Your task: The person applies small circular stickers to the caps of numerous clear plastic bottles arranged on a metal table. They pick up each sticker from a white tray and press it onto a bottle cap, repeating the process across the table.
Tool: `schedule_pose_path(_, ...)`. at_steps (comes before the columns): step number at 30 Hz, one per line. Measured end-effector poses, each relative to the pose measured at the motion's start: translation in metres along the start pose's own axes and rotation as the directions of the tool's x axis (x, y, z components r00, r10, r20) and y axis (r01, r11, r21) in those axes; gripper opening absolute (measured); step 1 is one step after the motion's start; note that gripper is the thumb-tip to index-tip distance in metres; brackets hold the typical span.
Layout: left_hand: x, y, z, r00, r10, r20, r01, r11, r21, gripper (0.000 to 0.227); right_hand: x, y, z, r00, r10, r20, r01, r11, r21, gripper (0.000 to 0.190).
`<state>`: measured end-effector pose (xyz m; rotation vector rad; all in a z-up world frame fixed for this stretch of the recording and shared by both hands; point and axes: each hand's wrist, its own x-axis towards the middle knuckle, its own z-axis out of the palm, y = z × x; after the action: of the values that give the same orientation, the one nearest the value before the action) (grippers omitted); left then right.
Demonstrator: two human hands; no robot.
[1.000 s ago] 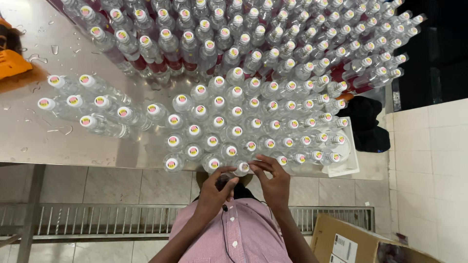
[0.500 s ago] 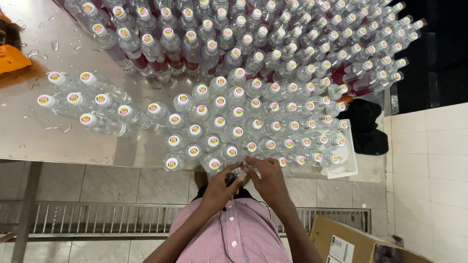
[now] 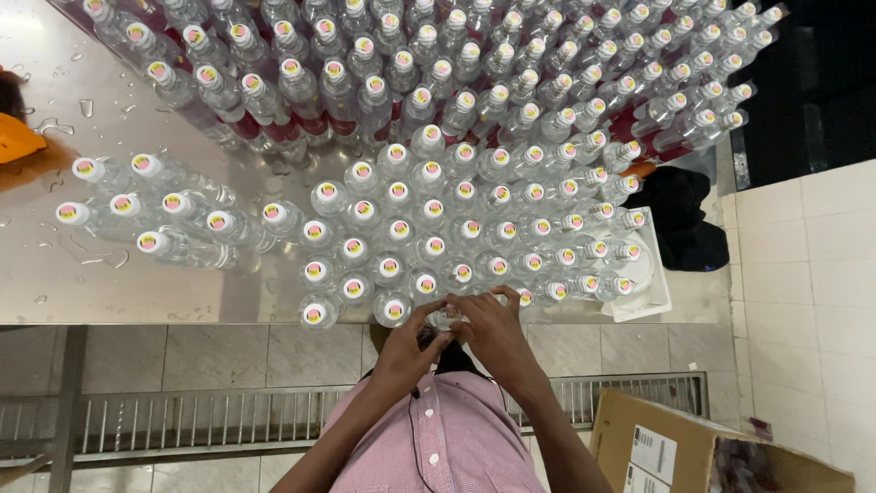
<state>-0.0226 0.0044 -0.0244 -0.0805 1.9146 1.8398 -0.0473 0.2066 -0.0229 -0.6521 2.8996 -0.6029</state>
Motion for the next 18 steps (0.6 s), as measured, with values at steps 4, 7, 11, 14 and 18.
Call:
schedule_pose_path(4,-0.003,-0.002,-0.001,0.999,0.028,-0.035,-0.025,0.997,0.069,0.049,0.0,-0.008,-0.01,1.0,-0.006,-0.009,0.006,1.0,-0.001,0.036)
schedule_pose_path(7,0.001,-0.011,0.002,0.999,0.01,-0.042,-0.009,1.0,0.02,0.045,-0.002,-0.006,-0.008,0.999,0.007,-0.032,-0.006,1.0,0.029,0.031)
schedule_pose_path(11,0.003,-0.004,0.003,0.999,-0.033,-0.041,0.03,0.997,-0.069,0.044,-0.003,0.002,-0.005,0.998,0.056,-0.022,-0.054,0.996,0.074,0.035)
schedule_pose_path(14,-0.001,0.004,0.005,0.998,-0.059,-0.034,0.057,0.997,-0.053,0.047,-0.002,0.005,-0.003,1.0,0.026,0.018,-0.027,0.997,0.069,0.044)
schedule_pose_path(18,-0.004,0.003,0.011,0.994,-0.08,-0.073,0.077,0.996,-0.036,0.055,0.007,0.002,-0.012,0.996,-0.066,0.064,0.062,0.997,0.052,0.05)
